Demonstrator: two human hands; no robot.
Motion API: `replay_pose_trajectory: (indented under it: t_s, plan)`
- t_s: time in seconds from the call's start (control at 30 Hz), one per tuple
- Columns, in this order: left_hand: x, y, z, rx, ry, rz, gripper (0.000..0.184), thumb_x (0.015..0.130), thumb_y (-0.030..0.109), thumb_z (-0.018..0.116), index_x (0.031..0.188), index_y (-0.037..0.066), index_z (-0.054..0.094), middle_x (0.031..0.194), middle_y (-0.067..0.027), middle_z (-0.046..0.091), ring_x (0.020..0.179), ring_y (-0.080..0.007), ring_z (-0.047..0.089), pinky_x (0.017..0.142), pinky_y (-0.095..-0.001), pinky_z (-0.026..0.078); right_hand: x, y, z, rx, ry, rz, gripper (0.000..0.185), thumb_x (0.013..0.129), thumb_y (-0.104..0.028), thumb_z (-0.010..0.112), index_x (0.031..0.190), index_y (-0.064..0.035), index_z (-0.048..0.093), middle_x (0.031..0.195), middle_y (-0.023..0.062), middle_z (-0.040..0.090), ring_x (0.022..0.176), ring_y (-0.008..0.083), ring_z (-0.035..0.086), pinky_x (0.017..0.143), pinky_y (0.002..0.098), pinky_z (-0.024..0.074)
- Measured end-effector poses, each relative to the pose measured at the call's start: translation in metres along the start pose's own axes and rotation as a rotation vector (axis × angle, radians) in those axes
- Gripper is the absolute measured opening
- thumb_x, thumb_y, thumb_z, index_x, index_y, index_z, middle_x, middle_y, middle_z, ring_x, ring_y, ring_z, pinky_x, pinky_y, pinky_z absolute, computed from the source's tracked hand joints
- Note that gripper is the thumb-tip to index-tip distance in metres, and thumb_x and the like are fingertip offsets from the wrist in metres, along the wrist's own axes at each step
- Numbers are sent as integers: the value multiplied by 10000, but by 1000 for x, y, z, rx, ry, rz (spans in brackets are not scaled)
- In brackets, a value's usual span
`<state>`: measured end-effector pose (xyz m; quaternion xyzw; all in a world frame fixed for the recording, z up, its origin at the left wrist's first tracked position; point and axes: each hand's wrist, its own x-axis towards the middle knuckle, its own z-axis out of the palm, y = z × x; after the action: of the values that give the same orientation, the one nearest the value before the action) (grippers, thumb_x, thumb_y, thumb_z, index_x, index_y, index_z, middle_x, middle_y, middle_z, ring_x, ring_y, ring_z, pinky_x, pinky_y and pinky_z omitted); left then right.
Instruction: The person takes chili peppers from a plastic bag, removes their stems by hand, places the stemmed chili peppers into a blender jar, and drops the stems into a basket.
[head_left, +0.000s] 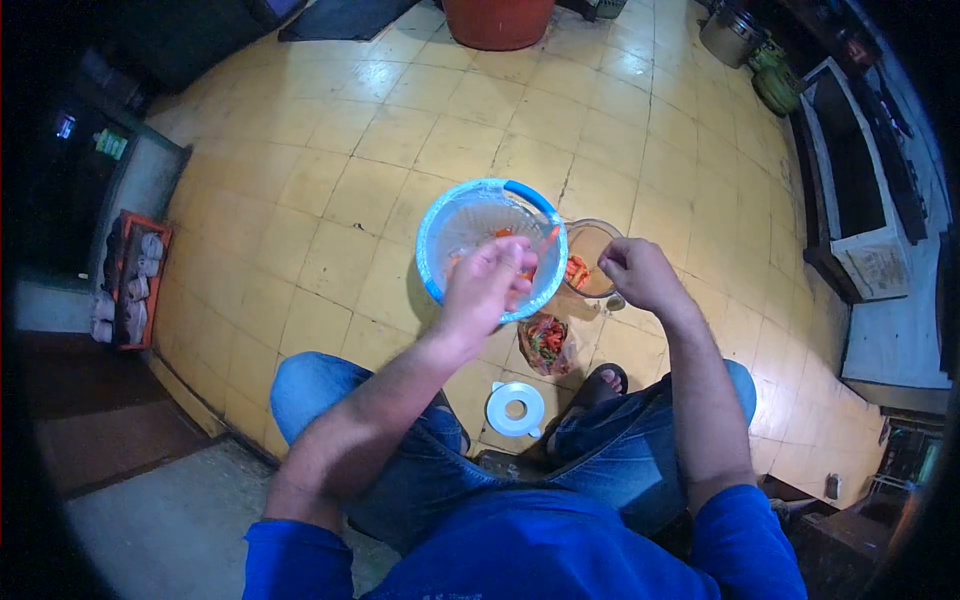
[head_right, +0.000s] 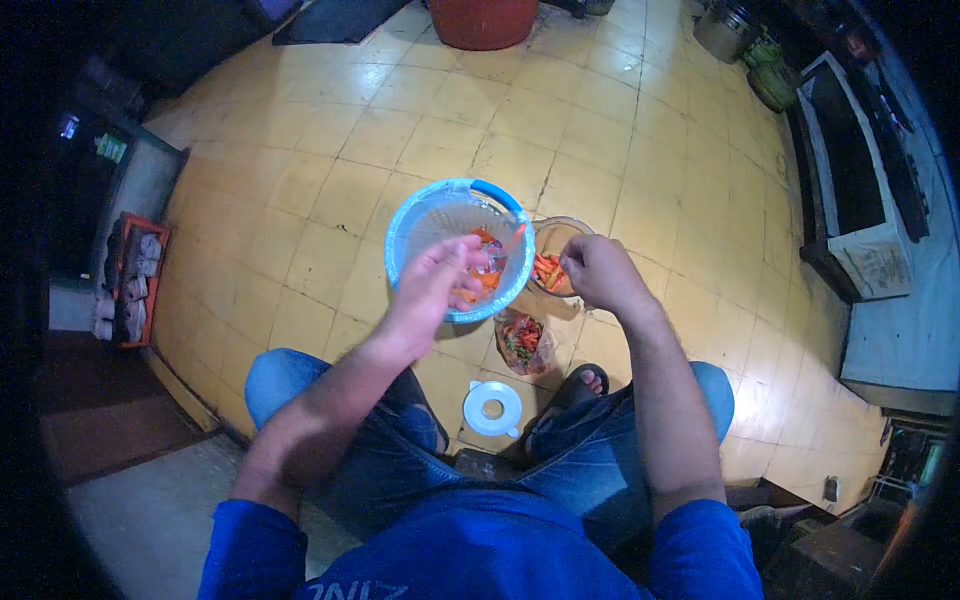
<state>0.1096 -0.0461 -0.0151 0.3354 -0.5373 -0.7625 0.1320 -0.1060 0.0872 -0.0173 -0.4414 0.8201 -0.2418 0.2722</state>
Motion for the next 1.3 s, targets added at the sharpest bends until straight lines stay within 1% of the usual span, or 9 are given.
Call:
replay_pose_trajectory:
  t_s: [0.07,0.23,0.33,0.67,0.77,0.83,0.97,1.17,1.3]
  plan:
    - [0,14,-8,-145,65,46,371,1024,327,473,1257,50,555,1057,-68,665,784,-87,603,598,-214,511,0,15,-2,-135,-137,38,220,802,-201,648,875,0,701,808,208,690,759,329,689,729,414,538]
    - [-9,42,-38,-211,127,133,346,1025,310,463,1238,53,554,1068,-71,649,801,-96,596,613,-230,509,2,35,-26,-368,-104,204,201,727,-188,674,829,-23,723,817,214,690,761,361,687,722,438,540]
    - [-8,50,-51,-255,174,160,335,1017,302,478,1224,51,558,1063,-69,638,818,-107,583,643,-252,498,5,38,-15,-304,-173,62,209,768,-131,585,857,17,702,834,260,662,790,395,664,728,435,526]
    - [-22,93,-67,-333,230,363,302,1020,284,457,1178,50,562,1000,-69,634,789,-130,585,667,-283,492,66,-25,78,97,-32,-230,272,799,-115,614,1038,-4,681,910,197,702,824,327,688,761,390,541]
    - [-12,83,-68,-308,221,309,296,1023,278,452,1158,39,563,963,-78,644,764,-125,593,658,-267,489,115,-32,125,-178,-231,-273,246,821,-134,604,1028,-35,693,989,217,685,937,360,669,840,458,514]
    - [-7,81,-67,-271,243,305,301,1025,276,449,1157,31,562,958,-80,646,765,-121,595,657,-260,487,142,-35,154,-557,-558,-22,262,842,-156,589,1043,-27,697,1032,216,687,987,344,671,869,456,514]
    - [-5,79,-76,-210,247,295,317,1031,277,433,1155,13,558,952,-79,648,766,-115,594,665,-253,484,151,-17,202,-472,-407,-5,245,721,-78,635,941,-2,711,967,228,696,904,327,695,780,443,544]
    - [-3,80,-73,-196,221,298,319,1033,271,422,1156,10,559,943,-81,651,763,-111,591,674,-257,482,115,-55,134,-655,-306,-66,286,826,-213,591,968,1,717,1059,222,683,956,353,683,861,463,529]
    - [-11,81,-68,-173,218,314,317,1035,266,418,1152,10,564,938,-83,653,773,-110,596,677,-253,480,65,-39,43,-135,-95,-49,277,823,-180,600,1033,-30,702,905,207,701,883,334,691,794,420,537]
